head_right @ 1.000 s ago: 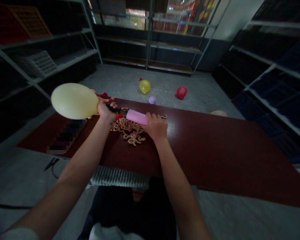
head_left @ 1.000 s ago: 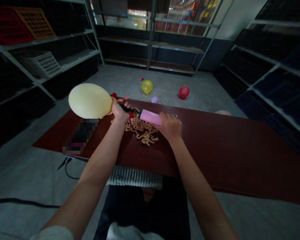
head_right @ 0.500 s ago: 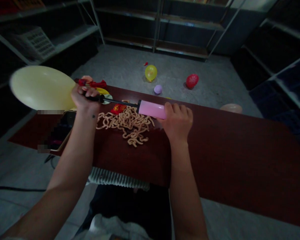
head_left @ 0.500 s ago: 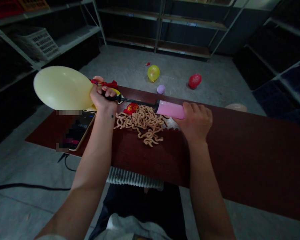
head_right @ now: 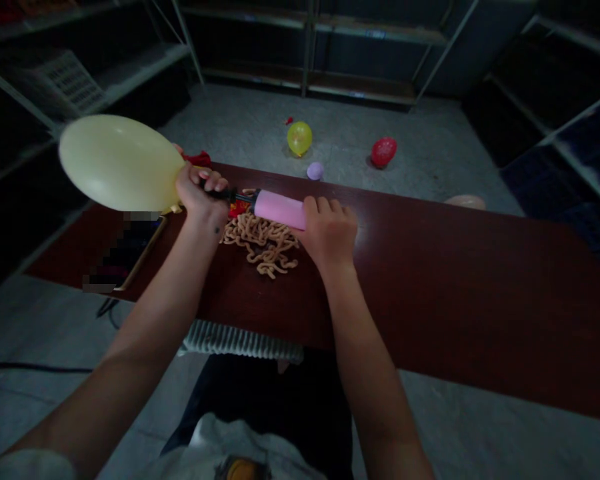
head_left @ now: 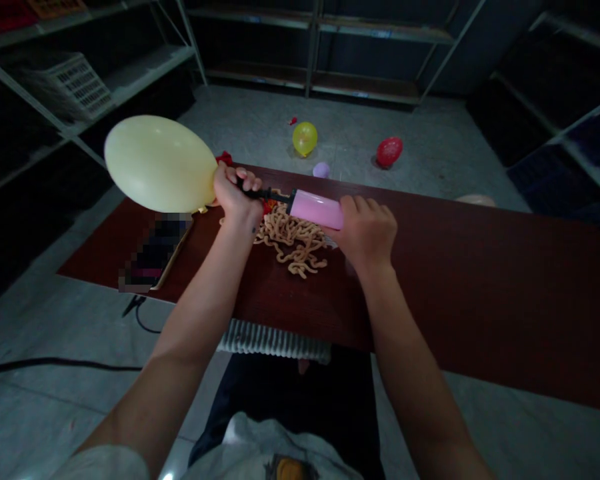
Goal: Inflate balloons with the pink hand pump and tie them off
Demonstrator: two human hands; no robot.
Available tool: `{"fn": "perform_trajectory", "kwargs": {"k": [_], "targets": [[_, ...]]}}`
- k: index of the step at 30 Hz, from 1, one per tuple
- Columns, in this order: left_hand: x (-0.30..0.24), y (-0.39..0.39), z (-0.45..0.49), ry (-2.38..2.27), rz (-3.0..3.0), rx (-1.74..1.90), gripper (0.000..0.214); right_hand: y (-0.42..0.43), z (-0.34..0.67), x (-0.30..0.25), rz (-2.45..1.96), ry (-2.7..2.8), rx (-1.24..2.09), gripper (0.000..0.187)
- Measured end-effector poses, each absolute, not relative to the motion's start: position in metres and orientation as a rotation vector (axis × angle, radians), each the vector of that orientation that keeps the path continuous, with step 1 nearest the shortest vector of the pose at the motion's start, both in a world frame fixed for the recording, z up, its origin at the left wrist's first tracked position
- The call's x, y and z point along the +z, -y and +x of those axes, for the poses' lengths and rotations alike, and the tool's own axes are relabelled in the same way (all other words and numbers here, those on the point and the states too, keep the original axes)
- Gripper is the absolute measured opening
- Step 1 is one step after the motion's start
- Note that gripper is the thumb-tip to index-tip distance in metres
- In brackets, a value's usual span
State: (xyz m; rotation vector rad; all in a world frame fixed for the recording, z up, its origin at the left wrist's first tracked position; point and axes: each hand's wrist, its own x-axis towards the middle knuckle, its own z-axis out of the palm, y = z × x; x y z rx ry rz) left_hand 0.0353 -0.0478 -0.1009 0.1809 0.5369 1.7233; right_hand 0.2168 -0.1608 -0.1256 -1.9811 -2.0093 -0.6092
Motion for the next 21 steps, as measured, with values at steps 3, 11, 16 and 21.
{"fn": "perform_trajectory", "kwargs": {"k": [3, 11, 16, 21], "targets": [[-0.104, 0.055, 0.051, -0.56, 0.215, 1.67, 0.043, 0.16, 0.207, -0.128, -1.987, 2.036, -0.549, 0.037], [-0.114, 0.047, 0.052, -0.603, 0.214, 1.666, 0.041, 0.153, 0.205, -0.145, -1.979, 1.971, -0.476, 0.038], [-0.117, 0.04, 0.042, -0.601, 0.175, 1.694, 0.038, 0.152, 0.214, -0.147, -1.985, 1.962, -0.522, 0.041], [-0.118, 0.033, 0.027, -0.586, 0.147, 1.757, 0.036, 0.157, 0.237, -0.149, -2.029, 1.945, -0.592, 0.041]]}}
